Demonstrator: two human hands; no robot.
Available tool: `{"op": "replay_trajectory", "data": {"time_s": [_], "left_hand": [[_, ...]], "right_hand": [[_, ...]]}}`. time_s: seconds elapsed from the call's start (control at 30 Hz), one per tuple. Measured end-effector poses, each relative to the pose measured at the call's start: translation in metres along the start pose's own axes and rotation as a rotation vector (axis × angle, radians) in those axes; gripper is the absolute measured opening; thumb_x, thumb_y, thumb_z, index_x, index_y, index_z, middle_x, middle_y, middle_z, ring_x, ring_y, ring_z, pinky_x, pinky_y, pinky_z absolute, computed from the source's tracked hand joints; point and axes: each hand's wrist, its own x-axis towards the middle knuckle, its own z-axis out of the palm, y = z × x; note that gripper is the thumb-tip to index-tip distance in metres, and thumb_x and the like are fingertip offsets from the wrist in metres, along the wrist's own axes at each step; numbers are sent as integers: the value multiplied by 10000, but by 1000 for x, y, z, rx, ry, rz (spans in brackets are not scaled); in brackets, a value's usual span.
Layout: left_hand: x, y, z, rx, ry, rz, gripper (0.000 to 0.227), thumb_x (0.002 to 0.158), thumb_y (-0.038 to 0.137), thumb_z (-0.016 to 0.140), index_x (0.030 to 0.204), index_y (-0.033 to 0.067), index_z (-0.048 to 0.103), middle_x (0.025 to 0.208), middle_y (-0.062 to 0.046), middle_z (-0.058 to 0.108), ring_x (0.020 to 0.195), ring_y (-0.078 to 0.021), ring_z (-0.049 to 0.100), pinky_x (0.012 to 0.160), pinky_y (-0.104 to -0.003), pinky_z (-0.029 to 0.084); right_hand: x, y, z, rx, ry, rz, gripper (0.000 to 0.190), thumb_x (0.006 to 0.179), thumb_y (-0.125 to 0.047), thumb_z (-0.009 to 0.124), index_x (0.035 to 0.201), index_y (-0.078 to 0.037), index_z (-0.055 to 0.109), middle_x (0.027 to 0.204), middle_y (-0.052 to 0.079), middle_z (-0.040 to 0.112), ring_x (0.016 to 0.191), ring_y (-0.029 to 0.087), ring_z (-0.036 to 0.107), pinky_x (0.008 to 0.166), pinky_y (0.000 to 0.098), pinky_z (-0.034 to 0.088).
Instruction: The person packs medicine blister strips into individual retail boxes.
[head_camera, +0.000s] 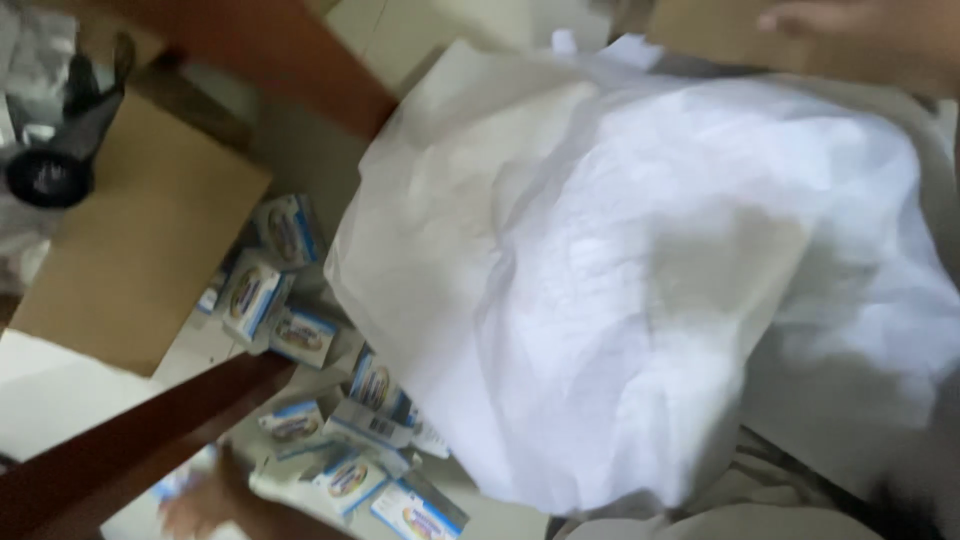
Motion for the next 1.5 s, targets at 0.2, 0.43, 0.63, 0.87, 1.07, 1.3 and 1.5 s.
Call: {"op": "replay_trajectory", "data": {"time_s": [0.2, 0.43, 0.63, 0.87, 1.07, 1.3, 1.5], "left_hand": [[-116, 85, -23, -320, -191, 488, 1153, 780, 595, 881, 1549, -25, 285, 1511, -228, 422, 1382, -368, 447, 1118, -490, 427], [-237, 193, -23, -644, -420, 1032, 1209, 784, 497, 935, 1588, -7, 185, 1542, -215, 400, 1419, -346, 449, 1172, -469, 426], [-363, 277, -37, -920, -650, 1476, 1274, 788, 411, 978, 1621, 12, 100, 1569, -204, 382, 1450, -328, 451, 1219, -451, 426], [-540, 426, -69, -1131, -917, 1823, 1269, 787, 347, 989, 1623, 23, 92, 1532, -191, 452, 1409, -300, 519, 1214, -415, 462], [-543, 452, -38, -1185, -916, 1822, 1142, 715, 244, 945, 1560, 37, 206, 1494, -201, 495, 1360, -324, 568, 1187, -408, 478], [-547, 434, -35, -1202, -731, 1778, 1214, 622, 100, 962, 1543, 35, 174, 1587, -225, 332, 1500, -381, 365, 1265, -433, 339], [-556, 424, -29, -1025, -514, 1841, 1035, 587, -24, 863, 1476, 116, 351, 1646, -236, 264, 1550, -423, 318, 1265, -439, 322]], "right_hand": [[18, 59, -27, -138, 201, 360, 457, 971, -440, 770, 1178, -36, 712, 901, 205, 722, 766, 399, 738, 666, 518, 596], [-22, 47, 3, -544, 525, -294, 302, 969, -334, 814, 1199, -142, 772, 937, 141, 748, 800, 313, 707, 735, 450, 545], [-30, 42, 3, -285, 345, -397, 386, 952, -189, 738, 1334, -129, 746, 1006, 203, 740, 840, 377, 712, 813, 463, 566], [-15, 42, 37, -290, 371, -305, 235, 844, -131, 701, 1059, -46, 740, 926, 207, 723, 831, 397, 702, 764, 494, 554], [-26, 14, 26, -149, 406, -297, 158, 821, -116, 714, 963, -62, 757, 896, 207, 722, 827, 409, 690, 737, 514, 536], [-30, 33, 6, 671, 274, -310, 380, 869, -263, 792, 1129, -69, 593, 985, 93, 744, 866, 162, 706, 758, 318, 555], [0, 61, 16, 963, 438, -443, 321, 1015, -188, 717, 1261, -10, 610, 1156, 47, 668, 1036, 88, 655, 873, 235, 560]]}}
